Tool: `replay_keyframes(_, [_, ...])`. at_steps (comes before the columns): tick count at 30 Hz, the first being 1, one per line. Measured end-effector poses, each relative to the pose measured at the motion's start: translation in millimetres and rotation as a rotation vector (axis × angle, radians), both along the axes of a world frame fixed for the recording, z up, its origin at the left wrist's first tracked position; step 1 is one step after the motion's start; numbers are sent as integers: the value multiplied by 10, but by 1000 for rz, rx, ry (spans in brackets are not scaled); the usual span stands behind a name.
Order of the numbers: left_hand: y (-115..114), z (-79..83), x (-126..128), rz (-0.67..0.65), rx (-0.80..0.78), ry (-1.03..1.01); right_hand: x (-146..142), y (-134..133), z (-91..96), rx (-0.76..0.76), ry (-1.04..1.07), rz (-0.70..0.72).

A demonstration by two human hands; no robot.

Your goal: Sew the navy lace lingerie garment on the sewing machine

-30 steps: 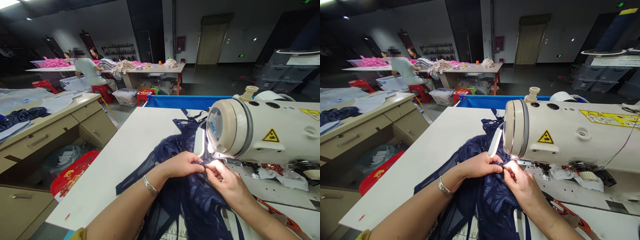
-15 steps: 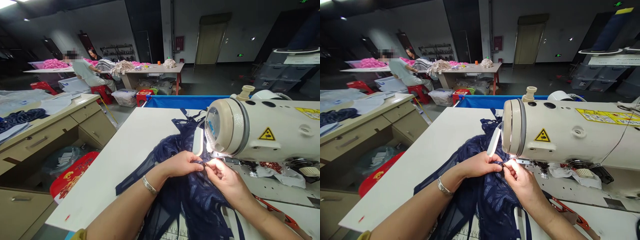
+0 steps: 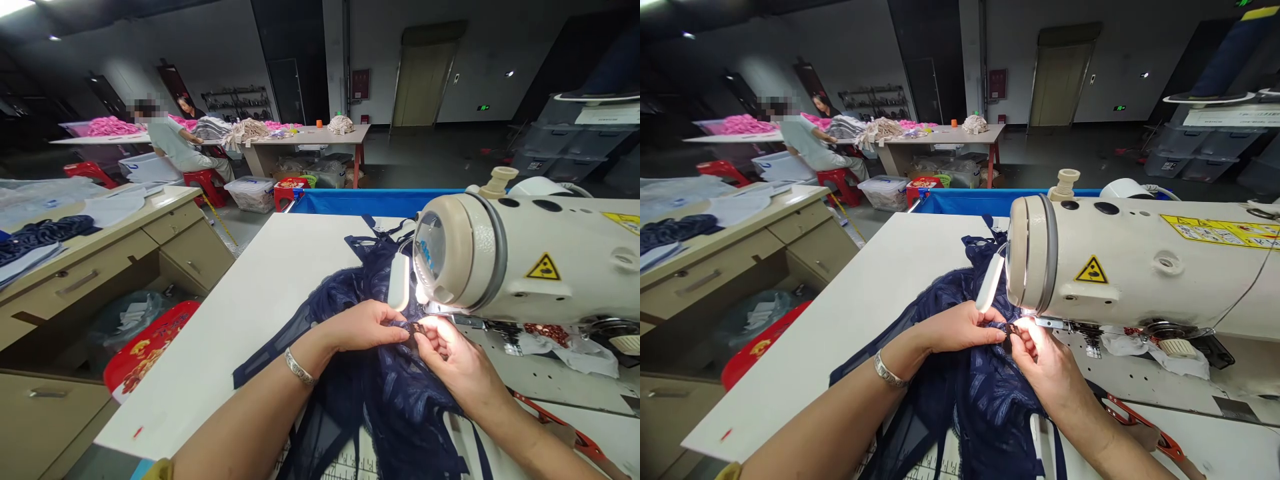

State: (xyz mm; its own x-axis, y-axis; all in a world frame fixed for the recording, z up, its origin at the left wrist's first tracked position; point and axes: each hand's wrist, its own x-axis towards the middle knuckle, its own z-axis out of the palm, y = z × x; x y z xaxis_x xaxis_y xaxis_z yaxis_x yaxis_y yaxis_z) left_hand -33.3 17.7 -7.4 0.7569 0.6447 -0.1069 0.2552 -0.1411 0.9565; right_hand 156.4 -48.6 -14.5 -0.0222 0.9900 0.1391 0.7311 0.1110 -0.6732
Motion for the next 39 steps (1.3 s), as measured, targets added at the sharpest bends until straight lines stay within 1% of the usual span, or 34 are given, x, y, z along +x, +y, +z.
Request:
replay_keyframes(8, [8, 31, 2, 3, 2, 15, 22, -23, -109, 105, -52, 22])
replay_keyframes(17, [1, 4, 16, 0, -10, -8, 2, -21, -34, 158, -103, 65])
replay_keyframes(24, [2, -12, 25, 19, 1, -12, -3, -41, -22, 203, -178, 76])
replay_keyframes(27, [13, -23, 27, 21, -23, -25, -3, -51, -16, 203, -169, 84])
replay_keyframes(31, [25, -22, 19, -14, -65, -51, -10, -44, -7, 209, -160, 91])
replay_keyframes(36, [6, 25, 21, 7, -39, -22, 5, -47, -30, 198, -176, 107])
replay_keyframes(39, [2, 25, 26, 12, -27, -24, 4, -46, -48, 199, -156, 84])
